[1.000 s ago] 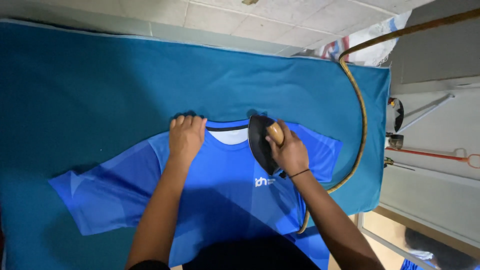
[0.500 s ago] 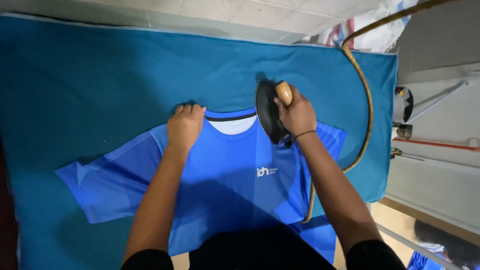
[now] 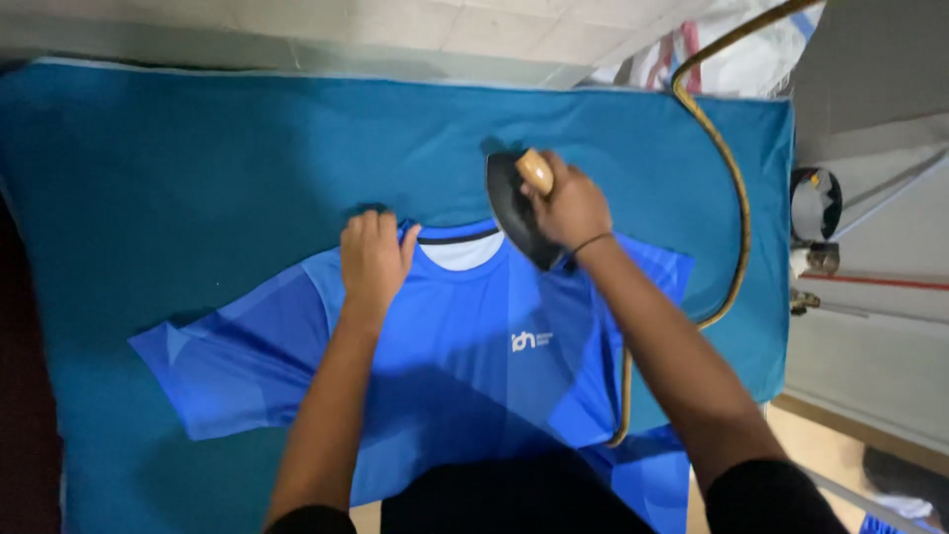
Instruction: Ironing and folding blue athletic t-shirts on a padded table.
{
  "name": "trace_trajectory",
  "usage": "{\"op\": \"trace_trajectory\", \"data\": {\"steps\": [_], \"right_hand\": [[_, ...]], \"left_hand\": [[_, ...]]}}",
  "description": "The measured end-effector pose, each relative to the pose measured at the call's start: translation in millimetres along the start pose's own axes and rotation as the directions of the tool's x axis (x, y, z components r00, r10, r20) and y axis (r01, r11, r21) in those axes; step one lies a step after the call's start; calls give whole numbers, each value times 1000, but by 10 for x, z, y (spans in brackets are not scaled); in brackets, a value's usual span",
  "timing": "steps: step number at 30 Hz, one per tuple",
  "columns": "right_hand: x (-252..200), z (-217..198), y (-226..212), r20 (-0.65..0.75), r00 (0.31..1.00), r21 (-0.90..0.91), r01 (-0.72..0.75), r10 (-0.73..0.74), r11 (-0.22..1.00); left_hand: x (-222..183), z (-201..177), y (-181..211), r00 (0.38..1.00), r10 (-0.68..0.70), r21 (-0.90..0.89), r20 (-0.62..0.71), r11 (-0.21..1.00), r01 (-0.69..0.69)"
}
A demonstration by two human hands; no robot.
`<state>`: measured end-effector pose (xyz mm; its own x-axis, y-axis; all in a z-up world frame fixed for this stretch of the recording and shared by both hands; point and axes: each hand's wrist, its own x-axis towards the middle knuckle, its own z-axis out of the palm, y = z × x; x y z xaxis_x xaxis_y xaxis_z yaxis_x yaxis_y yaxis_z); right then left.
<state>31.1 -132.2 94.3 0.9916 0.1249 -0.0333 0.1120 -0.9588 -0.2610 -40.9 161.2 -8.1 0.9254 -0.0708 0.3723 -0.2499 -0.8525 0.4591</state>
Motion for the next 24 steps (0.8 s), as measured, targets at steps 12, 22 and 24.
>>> {"op": "trace_trajectory", "data": {"steps": [12, 22, 24], "right_hand": [[649, 113, 59, -103, 984, -3, -150, 149, 989], [184, -266, 81, -181, 980, 196, 120, -85, 973], [-239, -571, -221, -184, 981, 228, 106, -64, 968]], "left_hand": [[-584, -23, 249, 968, -92, 97, 232, 993, 71], [-478, -230, 271, 973, -20, 82, 230, 997, 1], [-472, -256, 321, 974, -3, 28, 228, 1000, -3]]}}
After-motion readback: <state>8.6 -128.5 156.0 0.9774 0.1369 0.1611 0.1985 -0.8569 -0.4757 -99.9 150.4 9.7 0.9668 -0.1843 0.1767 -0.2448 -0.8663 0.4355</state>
